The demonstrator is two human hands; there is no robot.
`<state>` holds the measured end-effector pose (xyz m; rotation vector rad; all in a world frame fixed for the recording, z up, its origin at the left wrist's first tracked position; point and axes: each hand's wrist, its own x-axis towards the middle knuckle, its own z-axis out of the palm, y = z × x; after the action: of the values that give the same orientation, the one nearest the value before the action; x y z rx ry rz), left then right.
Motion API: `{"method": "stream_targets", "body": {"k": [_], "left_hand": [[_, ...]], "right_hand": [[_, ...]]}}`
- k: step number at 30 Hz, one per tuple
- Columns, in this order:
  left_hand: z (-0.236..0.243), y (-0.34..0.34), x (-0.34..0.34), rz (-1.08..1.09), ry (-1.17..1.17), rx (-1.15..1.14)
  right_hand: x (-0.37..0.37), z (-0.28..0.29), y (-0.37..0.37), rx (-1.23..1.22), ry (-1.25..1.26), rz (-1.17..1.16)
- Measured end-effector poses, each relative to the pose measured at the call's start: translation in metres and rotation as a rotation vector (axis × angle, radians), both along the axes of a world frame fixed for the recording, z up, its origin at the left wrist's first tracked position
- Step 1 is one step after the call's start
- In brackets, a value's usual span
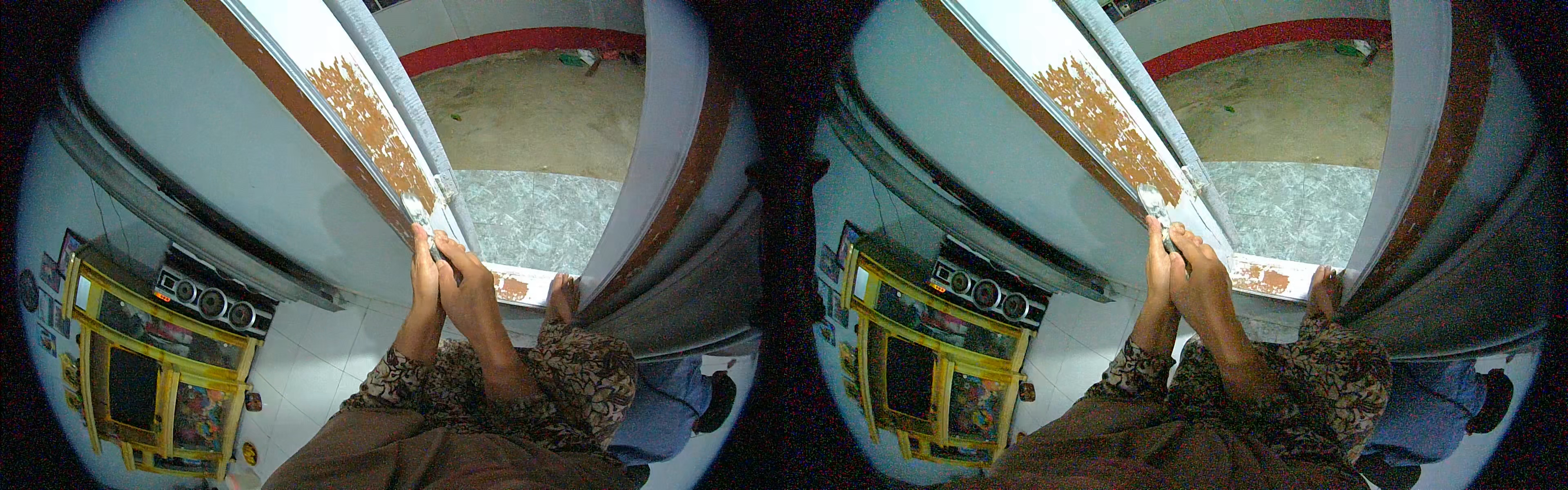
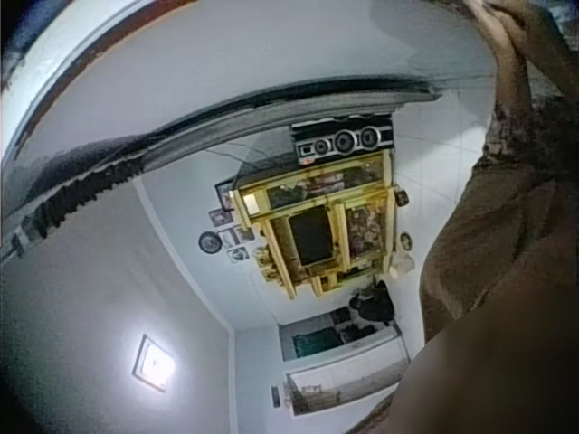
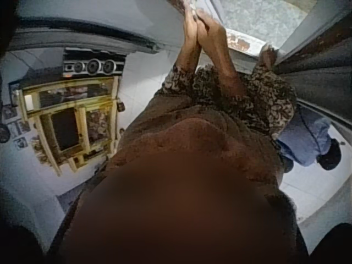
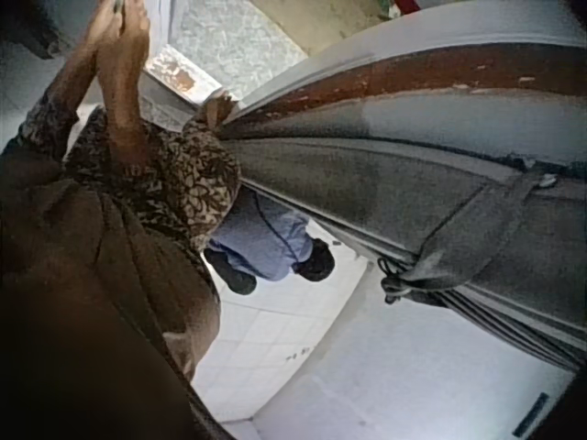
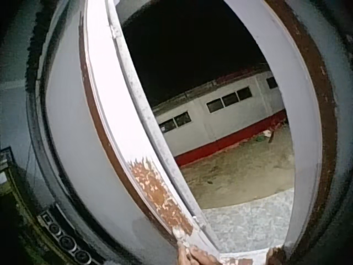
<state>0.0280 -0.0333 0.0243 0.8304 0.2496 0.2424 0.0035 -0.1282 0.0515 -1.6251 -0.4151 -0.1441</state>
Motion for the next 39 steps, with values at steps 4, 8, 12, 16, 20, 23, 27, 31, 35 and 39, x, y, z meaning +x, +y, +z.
{"method": "stream_targets", "body": {"k": [4,8,12,16,20,23,27,31,35,39], "left_hand": [[-0.007,0.003,-0.003,0.029,0.016,0.042],[-0.012,0.008,-0.003,0.024,0.033,0.102],[-0.010,0.014,-0.007,0.071,0.097,0.147],[-0.008,0.020,-0.004,0.059,0.131,0.293],[-0.010,0.020,-0.006,0.030,0.115,0.271],[-0.009,0.017,-0.008,0.019,0.110,0.238],[0.003,0.009,-0.004,0.088,0.133,0.322],[0.010,0.002,-0.007,0.069,0.129,0.258],[0.002,0.005,-0.007,-0.045,-0.037,0.102],[-0.013,0.005,0.003,-0.064,-0.123,0.043]], "right_hand": [[-0.003,-0.002,0.001,0.006,-0.033,-0.006],[-0.003,-0.009,0.005,0.065,-0.060,-0.010],[-0.006,-0.013,0.011,0.039,-0.044,0.000],[-0.005,-0.012,0.018,0.112,-0.031,-0.020],[-0.004,-0.013,0.014,0.095,-0.003,-0.002],[-0.003,-0.015,0.012,0.057,-0.069,0.001],[0.002,-0.010,0.013,0.103,-0.068,-0.014],[0.003,-0.004,0.007,0.047,-0.105,-0.010],[0.000,-0.011,0.005,-0.022,-0.125,-0.044],[0.012,-0.034,0.014,0.097,-0.167,-0.102]]}}
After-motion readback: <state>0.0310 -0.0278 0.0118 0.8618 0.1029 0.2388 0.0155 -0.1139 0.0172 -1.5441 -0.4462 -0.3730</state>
